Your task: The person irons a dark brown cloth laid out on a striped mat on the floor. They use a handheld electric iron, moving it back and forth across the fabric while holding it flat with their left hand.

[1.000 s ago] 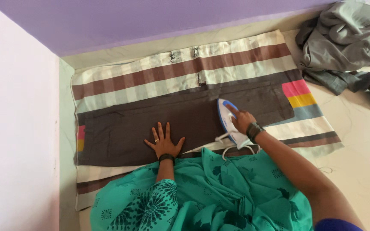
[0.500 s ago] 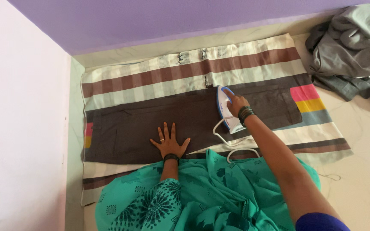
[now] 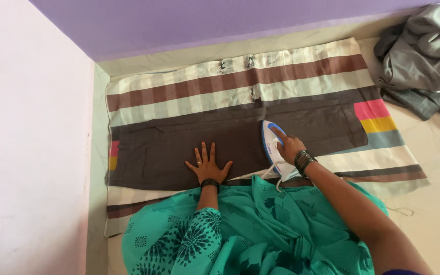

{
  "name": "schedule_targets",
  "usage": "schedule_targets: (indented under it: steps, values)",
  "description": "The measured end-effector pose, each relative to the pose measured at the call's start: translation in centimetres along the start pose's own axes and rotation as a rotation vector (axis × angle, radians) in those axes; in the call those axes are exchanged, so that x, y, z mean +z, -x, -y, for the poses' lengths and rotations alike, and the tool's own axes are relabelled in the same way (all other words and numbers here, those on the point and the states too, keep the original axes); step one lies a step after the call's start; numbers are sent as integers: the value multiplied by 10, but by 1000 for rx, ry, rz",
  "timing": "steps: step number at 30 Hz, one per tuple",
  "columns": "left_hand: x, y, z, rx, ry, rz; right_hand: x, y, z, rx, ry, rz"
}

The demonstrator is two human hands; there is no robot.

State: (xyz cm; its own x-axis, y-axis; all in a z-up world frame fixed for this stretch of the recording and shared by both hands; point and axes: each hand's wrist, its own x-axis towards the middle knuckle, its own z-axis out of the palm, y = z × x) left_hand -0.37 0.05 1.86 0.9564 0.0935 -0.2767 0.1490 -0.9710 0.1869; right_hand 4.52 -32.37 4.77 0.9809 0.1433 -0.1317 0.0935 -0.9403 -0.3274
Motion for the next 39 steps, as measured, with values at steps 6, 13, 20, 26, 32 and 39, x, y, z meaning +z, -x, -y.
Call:
schedule_targets:
  steps: [6,13,20,26,32,39]
  values:
    - [5,-2,0,-11,3,10,6,-53,5,19,-16,-28]
    - [4,-3,0,-17,18,20,-4,-102,25,59,-13,-21]
    - [0,-2,0,-6,36,16,8,-44,47,13,15,11]
    - [0,0,1,1,57,-9,9,-10,58,-23,-19,29]
    - [2,-1,-1,-25,75,21,9,-64,68,89,-31,7]
    - [-7,-8,7,-5,48,133,11,-99,77,117,-57,-28]
